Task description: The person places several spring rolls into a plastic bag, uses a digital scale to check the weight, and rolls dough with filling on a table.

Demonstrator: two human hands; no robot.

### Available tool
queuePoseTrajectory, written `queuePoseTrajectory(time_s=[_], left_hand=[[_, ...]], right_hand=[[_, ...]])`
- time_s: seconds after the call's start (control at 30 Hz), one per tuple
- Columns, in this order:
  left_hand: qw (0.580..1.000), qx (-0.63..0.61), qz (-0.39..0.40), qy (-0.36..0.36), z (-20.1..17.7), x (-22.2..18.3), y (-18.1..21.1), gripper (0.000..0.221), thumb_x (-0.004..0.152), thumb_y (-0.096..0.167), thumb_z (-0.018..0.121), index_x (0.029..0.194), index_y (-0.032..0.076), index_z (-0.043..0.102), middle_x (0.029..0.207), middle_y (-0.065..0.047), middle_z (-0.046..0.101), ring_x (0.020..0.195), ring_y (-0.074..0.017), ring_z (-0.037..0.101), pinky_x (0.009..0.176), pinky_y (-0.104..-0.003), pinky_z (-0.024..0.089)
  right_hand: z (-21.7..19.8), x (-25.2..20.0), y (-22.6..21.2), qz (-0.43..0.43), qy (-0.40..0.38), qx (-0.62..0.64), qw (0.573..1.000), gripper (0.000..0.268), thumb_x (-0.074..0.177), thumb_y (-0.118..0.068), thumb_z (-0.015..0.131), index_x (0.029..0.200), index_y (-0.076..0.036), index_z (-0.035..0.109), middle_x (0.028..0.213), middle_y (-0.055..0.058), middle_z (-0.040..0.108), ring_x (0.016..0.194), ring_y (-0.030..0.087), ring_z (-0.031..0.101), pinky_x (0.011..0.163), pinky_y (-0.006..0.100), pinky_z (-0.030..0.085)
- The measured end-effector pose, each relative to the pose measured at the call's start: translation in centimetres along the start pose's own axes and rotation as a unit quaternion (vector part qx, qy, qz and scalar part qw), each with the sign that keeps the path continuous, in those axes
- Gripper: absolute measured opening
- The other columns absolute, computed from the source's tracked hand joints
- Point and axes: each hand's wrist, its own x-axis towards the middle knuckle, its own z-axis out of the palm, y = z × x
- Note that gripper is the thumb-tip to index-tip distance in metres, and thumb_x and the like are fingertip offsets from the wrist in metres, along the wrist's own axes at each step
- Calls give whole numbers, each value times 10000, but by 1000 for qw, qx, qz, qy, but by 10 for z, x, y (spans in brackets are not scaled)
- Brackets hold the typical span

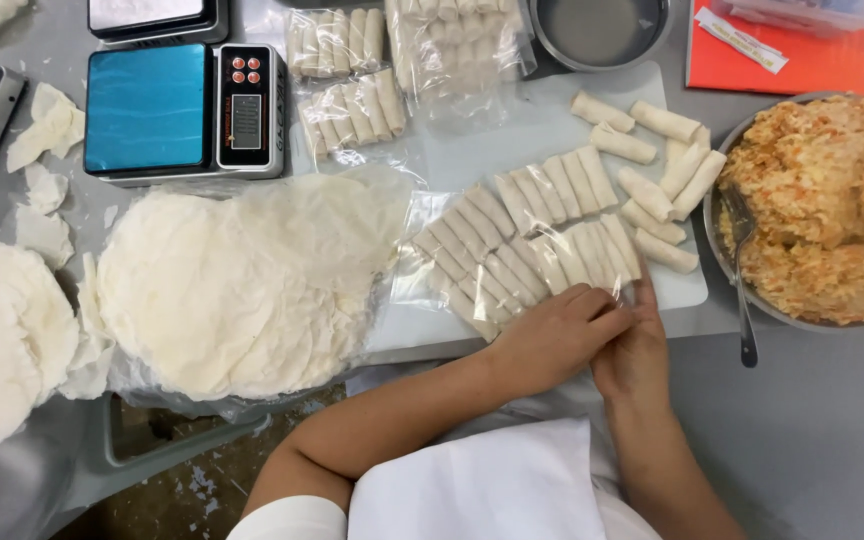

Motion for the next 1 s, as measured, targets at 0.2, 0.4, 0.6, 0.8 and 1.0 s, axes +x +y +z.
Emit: queuePoseTrajectory(time_s=[0.2, 0.4, 0.6, 0.8, 1.0], left_hand=[[1000, -2, 17, 9, 13, 7, -6, 206, 1032, 17, 522, 1230, 35, 575, 929, -162, 569, 854, -315, 630, 779, -383, 559], [999, 32, 19, 34, 37, -10, -8, 231, 1023, 26, 550, 1249, 40, 596, 978, -169, 609, 927, -334, 656, 794, -380, 566], [999, -27, 16, 27, 9, -15, -4, 251, 1013, 102, 575, 1252, 26, 582, 1001, -158, 583, 934, -345, 640, 815, -405, 560], [994, -25, -105, -4, -62, -21, -15, 250, 996, 147, 539, 1220, 44, 575, 985, -159, 585, 869, -315, 573, 744, -454, 433], [946, 143, -285, 61, -106, -41, -49, 338, 920, 194, 609, 1251, 125, 606, 1174, -119, 560, 1005, -351, 545, 822, -496, 401]], right_hand=[[-32, 10, 11, 12, -21, 9, 1000, 519, 1100, -245, 419, 1608, -248, 314, 1601, 125, 437, 1394, 260, 506, 1168, 519, 429], [-41, 0, 3, 16, -25, -25, 999, 483, 1073, -230, 489, 1536, -111, 415, 1304, 74, 596, 1163, 186, 595, 1050, 419, 500], [-53, -6, -20, -83, -30, -355, 931, 424, 1051, -191, 626, 1421, 11, 590, 1019, 114, 695, 929, 144, 603, 811, 336, 591], [-30, 22, -40, -524, -14, -684, 507, 358, 1095, -346, 632, 1345, -90, 624, 1288, 207, 545, 1110, 351, 507, 904, 458, 457], [98, 48, -134, -672, -191, -530, 481, 360, 1159, -109, 546, 948, 20, 807, 1026, 203, 645, 1028, 421, 630, 862, 550, 460]])
